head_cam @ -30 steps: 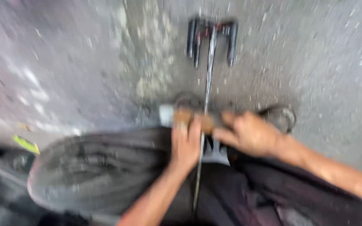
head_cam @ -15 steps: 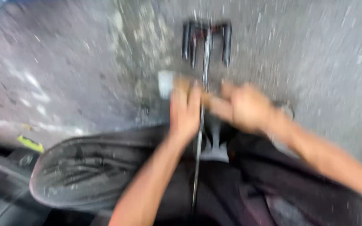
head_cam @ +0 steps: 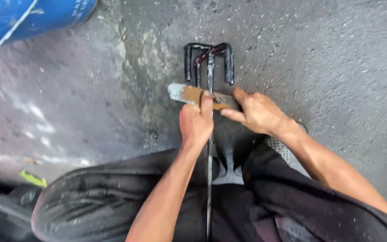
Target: Scraping and cleaning a metal component using a flat metal bar.
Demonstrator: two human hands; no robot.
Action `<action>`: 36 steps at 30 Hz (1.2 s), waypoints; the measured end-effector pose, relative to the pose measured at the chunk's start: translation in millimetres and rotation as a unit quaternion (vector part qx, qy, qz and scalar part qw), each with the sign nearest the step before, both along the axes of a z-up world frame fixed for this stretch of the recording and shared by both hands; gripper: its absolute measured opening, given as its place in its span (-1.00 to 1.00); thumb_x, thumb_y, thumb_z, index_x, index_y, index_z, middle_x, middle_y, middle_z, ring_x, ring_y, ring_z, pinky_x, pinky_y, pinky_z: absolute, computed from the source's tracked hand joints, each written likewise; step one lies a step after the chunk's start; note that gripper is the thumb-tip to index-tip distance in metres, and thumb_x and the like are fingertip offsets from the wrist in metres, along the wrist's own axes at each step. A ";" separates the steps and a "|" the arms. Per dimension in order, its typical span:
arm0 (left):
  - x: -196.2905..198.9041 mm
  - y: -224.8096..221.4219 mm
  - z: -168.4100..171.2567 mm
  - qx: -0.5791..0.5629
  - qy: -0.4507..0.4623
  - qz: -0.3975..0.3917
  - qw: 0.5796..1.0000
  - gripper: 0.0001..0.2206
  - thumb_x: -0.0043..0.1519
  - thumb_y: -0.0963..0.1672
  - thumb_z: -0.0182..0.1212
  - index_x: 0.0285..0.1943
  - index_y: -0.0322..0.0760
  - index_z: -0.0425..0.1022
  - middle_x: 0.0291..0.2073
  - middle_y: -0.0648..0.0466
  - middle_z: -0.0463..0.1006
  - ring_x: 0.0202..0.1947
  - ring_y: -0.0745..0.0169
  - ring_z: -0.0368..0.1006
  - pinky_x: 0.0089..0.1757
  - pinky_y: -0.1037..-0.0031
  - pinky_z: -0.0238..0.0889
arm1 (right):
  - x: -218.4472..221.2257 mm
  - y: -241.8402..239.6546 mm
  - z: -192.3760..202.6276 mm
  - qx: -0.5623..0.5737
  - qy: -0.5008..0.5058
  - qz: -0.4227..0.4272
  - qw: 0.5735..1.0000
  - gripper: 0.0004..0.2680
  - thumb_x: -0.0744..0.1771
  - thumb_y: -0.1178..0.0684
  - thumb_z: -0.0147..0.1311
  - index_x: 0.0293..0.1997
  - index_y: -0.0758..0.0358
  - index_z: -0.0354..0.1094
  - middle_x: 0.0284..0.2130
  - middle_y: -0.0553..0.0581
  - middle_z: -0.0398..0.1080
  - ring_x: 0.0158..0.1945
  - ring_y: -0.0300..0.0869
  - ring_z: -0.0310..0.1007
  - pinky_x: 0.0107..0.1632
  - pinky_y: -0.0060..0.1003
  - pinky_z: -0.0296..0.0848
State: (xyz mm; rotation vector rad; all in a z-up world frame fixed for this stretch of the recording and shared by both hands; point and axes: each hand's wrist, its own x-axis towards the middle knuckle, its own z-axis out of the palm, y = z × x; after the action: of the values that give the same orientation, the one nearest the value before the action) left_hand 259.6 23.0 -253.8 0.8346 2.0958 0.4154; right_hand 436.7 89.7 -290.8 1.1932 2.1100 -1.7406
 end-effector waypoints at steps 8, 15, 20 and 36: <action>-20.0 15.0 17.4 0.005 0.000 -0.078 0.997 -0.59 0.37 0.06 0.02 -0.10 -0.35 0.59 -0.36 -0.26 0.60 -0.23 -0.29 0.56 -0.28 0.12 0.37 | -9.7 -15.9 -0.1 -0.006 -0.016 -0.086 0.996 -0.58 0.34 -0.30 0.03 -0.07 0.39 0.26 -0.51 0.54 0.42 -0.33 0.43 0.47 -0.28 0.23 0.42; -15.9 36.6 50.1 -0.091 -0.001 -0.162 0.983 -0.67 0.37 0.02 0.06 -0.17 -0.31 0.56 -0.49 -0.20 0.60 -0.38 -0.29 0.57 -0.35 0.07 0.32 | -12.5 -37.9 -0.4 -0.138 0.012 -0.113 0.984 -0.68 0.39 -0.19 -0.10 -0.01 0.33 0.28 -0.54 0.50 0.42 -0.32 0.41 0.49 -0.27 0.24 0.37; -18.6 27.5 27.4 -0.005 0.008 -0.169 0.986 -0.77 0.35 -0.05 0.15 -0.18 -0.32 0.54 -0.40 -0.26 0.56 -0.32 -0.34 0.54 -0.39 0.09 0.34 | -20.2 -54.5 -24.6 -0.074 0.003 -0.160 0.984 -0.66 0.38 -0.18 -0.03 -0.02 0.39 0.26 -0.47 0.55 0.42 -0.28 0.45 0.46 -0.25 0.25 0.39; -7.6 59.1 6.9 -0.032 0.129 -0.192 0.972 -0.70 0.37 -0.01 0.15 -0.27 -0.34 0.49 -0.45 -0.32 0.54 -0.31 -0.43 0.50 -0.33 -0.06 0.30 | -31.4 -34.7 -31.2 -0.022 0.118 -0.268 0.956 -0.66 0.42 -0.11 -0.11 0.23 0.33 0.30 -0.31 0.59 0.45 -0.11 0.48 0.42 -0.19 0.22 0.43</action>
State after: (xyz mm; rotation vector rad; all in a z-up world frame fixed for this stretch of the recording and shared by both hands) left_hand 252.0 82.1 -247.0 1.2809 2.0994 0.0303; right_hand 405.2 55.0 -322.1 1.7463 1.9706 -2.2332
